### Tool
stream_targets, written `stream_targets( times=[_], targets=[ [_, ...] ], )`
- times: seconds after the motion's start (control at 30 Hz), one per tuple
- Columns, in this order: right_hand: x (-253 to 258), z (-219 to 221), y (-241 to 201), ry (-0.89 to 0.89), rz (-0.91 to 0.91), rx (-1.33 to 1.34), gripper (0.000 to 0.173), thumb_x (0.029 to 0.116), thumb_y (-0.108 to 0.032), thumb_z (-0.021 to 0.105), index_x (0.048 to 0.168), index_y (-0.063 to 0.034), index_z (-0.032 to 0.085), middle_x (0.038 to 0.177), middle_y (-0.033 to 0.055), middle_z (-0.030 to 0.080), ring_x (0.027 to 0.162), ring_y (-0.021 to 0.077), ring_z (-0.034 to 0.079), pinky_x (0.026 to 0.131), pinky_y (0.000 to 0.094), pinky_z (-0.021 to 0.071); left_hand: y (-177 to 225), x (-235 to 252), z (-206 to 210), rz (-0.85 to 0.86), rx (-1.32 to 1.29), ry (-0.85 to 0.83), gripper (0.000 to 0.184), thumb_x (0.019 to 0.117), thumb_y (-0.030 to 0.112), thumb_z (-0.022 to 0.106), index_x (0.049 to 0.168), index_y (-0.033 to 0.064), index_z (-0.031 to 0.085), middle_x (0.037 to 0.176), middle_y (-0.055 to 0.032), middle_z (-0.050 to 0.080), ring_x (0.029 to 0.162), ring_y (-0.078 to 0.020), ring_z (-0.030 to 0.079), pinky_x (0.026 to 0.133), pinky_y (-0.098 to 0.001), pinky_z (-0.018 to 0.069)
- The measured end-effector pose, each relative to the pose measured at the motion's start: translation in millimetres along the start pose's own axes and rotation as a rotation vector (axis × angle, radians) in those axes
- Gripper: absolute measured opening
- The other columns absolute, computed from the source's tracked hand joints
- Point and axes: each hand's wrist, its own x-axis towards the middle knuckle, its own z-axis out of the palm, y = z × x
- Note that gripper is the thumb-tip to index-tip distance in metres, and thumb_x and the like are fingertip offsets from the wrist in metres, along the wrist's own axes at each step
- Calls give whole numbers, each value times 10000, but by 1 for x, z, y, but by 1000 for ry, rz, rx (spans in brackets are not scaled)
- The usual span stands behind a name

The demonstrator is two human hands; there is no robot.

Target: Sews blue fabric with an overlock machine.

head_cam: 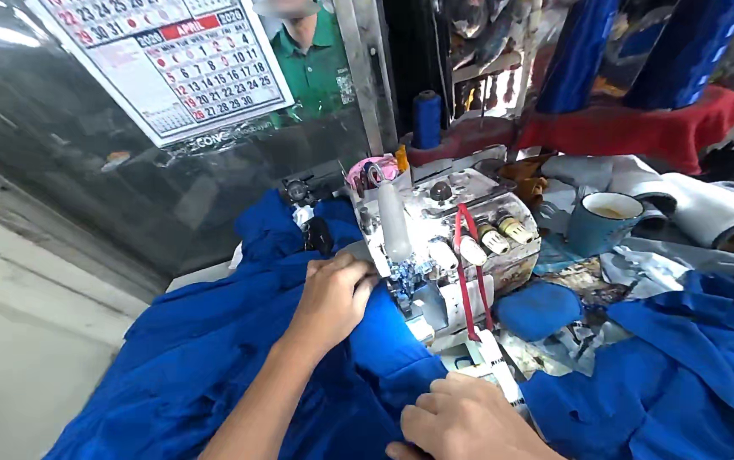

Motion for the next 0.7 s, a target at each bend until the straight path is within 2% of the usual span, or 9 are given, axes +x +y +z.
stream_targets(
  times=[0.1, 0.17, 0.2, 0.27, 0.33, 0.4, 0.5, 0.6, 0.7],
  targets=[
    [-8, -9, 0, -33, 124, -29, 373, 1027, -410, 547, 804, -128, 649, 647, 36, 589, 627, 232, 614, 566, 416, 479, 4, -2, 0, 39, -19, -91, 323, 1018, 378, 486, 945, 251, 773, 1110, 39, 630, 1144, -195, 552, 923, -526, 420],
    [-15, -3, 4, -59, 172, -4, 308, 1007, -399, 579, 900, -124, 668, 724, 40, 630, 694, 232, 649, 618, 421, 520, 6, -6, 10, 50, -65, -75, 370, 1023, 360, 442, 914, 206, 760, 1221, -24, 618, 1254, -258, 512, 961, -574, 416],
    [-18, 0, 4, -57, 189, 38, 260, 990, -370, 616, 1024, -122, 686, 837, 50, 674, 795, 232, 686, 687, 430, 564, 4, -8, 10, 67, -79, -76, 375, 1028, 349, 435, 945, 190, 764, 1277, -45, 610, 1291, -274, 503, 992, -587, 417],
    [-32, 0, -6, 13, 222, 130, 406, 954, -308, 687, 1314, -124, 651, 1213, 84, 690, 1136, 233, 671, 954, 430, 568, 6, -16, 4, 119, -83, -79, 364, 1038, 335, 454, 1102, 169, 772, 1321, -71, 625, 1293, -288, 537, 1036, -599, 444],
    [-51, -8, -15, 146, 244, 267, 440, 959, -247, 702, 1365, -88, 637, 1431, 134, 605, 1372, 260, 543, 1154, 445, 451, 18, -34, -3, 100, -79, -15, 394, 1041, 359, 449, 1206, 167, 751, 1297, -66, 654, 1248, -291, 579, 1025, -598, 448],
    [-78, -14, -21, 251, 310, 337, 317, 953, -215, 714, 1245, -93, 696, 1271, 100, 681, 1198, 204, 645, 1008, 391, 557, 32, -57, 5, 4, -138, 75, 414, 1038, 375, 432, 1233, 167, 732, 1313, -62, 653, 1254, -296, 572, 1033, -578, 440],
    [-130, -27, -21, 169, 476, 340, 227, 971, -209, 700, 1175, -116, 735, 1043, 25, 755, 887, 116, 727, 783, 355, 630, 35, -75, 18, -9, -186, 52, 449, 1056, 384, 400, 1347, 185, 677, 1460, -66, 577, 1381, -288, 506, 1128, -580, 395],
    [-176, -70, -7, 260, 680, 242, 195, 964, -201, 708, 1139, -122, 741, 956, -4, 750, 751, 88, 707, 664, 323, 633, 43, -78, -23, -17, -322, 74, 347, 1027, 319, 566, 1247, 96, 715, 1360, -124, 636, 1312, -273, 567, 1104, -497, 466],
    [-197, -111, 30, 492, 790, -7, 219, 963, -280, 697, 1128, -137, 712, 884, -21, 732, 605, 81, 650, 504, 300, 573, 74, -85, -49, -28, -460, 110, 253, 1028, 217, 593, 1129, 21, 716, 1180, -154, 676, 1172, -248, 621, 1013, -423, 523]
  ],
)
